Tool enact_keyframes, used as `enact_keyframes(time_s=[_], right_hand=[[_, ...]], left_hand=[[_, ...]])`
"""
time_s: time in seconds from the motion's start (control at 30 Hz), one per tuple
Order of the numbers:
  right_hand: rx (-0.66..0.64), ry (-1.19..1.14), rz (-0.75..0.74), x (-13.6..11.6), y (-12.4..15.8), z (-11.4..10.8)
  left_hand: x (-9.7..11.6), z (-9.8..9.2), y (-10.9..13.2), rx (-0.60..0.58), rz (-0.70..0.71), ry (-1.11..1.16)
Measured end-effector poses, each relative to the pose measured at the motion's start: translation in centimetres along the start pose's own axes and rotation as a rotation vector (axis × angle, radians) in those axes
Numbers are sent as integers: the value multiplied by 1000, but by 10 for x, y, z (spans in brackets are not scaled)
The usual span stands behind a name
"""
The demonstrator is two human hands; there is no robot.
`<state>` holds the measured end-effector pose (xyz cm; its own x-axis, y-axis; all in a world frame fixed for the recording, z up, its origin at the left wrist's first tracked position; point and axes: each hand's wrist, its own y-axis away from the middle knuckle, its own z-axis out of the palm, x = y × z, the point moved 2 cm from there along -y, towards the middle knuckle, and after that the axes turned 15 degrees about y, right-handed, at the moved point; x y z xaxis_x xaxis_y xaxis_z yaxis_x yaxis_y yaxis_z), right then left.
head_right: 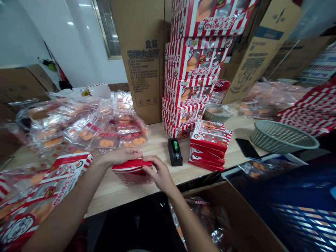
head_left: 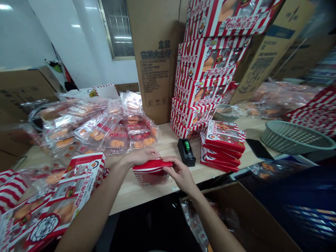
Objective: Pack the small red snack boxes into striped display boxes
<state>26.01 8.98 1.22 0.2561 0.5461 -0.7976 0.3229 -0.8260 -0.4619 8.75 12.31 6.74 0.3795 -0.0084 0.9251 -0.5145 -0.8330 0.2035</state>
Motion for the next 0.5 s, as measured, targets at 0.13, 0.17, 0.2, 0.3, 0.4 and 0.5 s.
enact_keyframes(time_s=[0.13,0.17,0.2,0.3,0.4,0.5], right_hand=[[-7,55,-75,-3,1,-1],[-13,57,-83,-4,1,-2],[-21,59,-88,-5,2,-2],[-36,74,-90,-7,2,-2],[-39,86,-98,-5,3,-1],[-28,52,-83,0,2,0]], left_hand=[[-6,-3,-4,16,-68,120],[-7,-4,-3,9,-81,161],[-8,-4,-1,0,-94,210],[-15,-2,4,-22,-156,434],[-26,3,2,-56,-233,653],[-29,5,0,-82,-224,682]])
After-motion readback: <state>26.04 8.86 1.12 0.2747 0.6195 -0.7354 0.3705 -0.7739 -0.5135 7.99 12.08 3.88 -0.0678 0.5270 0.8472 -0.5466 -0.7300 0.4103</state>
